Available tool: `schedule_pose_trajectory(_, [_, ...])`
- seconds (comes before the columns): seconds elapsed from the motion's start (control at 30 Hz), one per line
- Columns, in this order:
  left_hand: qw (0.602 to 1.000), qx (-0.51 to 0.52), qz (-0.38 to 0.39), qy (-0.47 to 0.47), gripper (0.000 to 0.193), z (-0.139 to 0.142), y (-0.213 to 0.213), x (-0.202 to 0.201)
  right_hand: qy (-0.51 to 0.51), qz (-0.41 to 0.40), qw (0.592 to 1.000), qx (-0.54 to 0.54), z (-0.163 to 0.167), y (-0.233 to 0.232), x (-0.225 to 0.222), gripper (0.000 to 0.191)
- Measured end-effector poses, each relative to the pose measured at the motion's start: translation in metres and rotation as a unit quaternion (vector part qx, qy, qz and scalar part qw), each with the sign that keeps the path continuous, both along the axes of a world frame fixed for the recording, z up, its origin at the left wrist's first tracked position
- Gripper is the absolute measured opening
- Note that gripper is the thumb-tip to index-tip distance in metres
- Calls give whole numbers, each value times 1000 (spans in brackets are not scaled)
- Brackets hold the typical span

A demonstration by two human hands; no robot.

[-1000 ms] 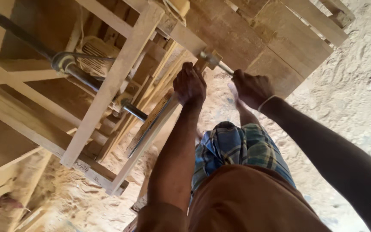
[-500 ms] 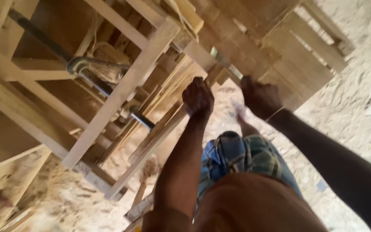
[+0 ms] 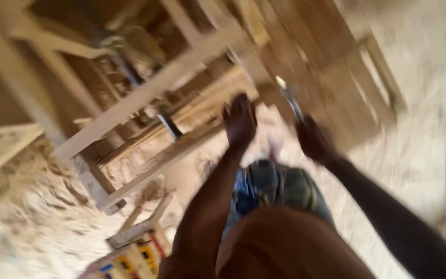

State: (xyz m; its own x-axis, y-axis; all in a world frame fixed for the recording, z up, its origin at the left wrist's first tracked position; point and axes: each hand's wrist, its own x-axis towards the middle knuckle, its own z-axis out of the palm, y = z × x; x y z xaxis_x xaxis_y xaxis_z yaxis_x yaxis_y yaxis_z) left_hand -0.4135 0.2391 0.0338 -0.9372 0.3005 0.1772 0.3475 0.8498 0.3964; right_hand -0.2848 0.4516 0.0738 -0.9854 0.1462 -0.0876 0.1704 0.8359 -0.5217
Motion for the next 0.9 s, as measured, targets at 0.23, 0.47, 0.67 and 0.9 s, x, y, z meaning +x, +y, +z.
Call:
schedule_pose_trajectory(0.23, [977, 146, 53, -143, 56, 25, -123, 159, -77, -64, 885, -454, 42, 20, 11, 41])
schedule_pose_trajectory(0.47, [652, 416, 632, -51, 57, 7, -294, 186, -183, 233, 940, -172, 24, -111, 26, 27])
schedule_pose_trajectory(0.67, [612, 486, 624, -2, 77, 28, -430, 140, -158, 361, 907, -146, 29, -334, -3, 27])
schedule_pose_trajectory(0.9, [544, 585, 581, -156, 57, 40, -474, 148, -38, 368, 918, -145, 52, -448, -19, 20])
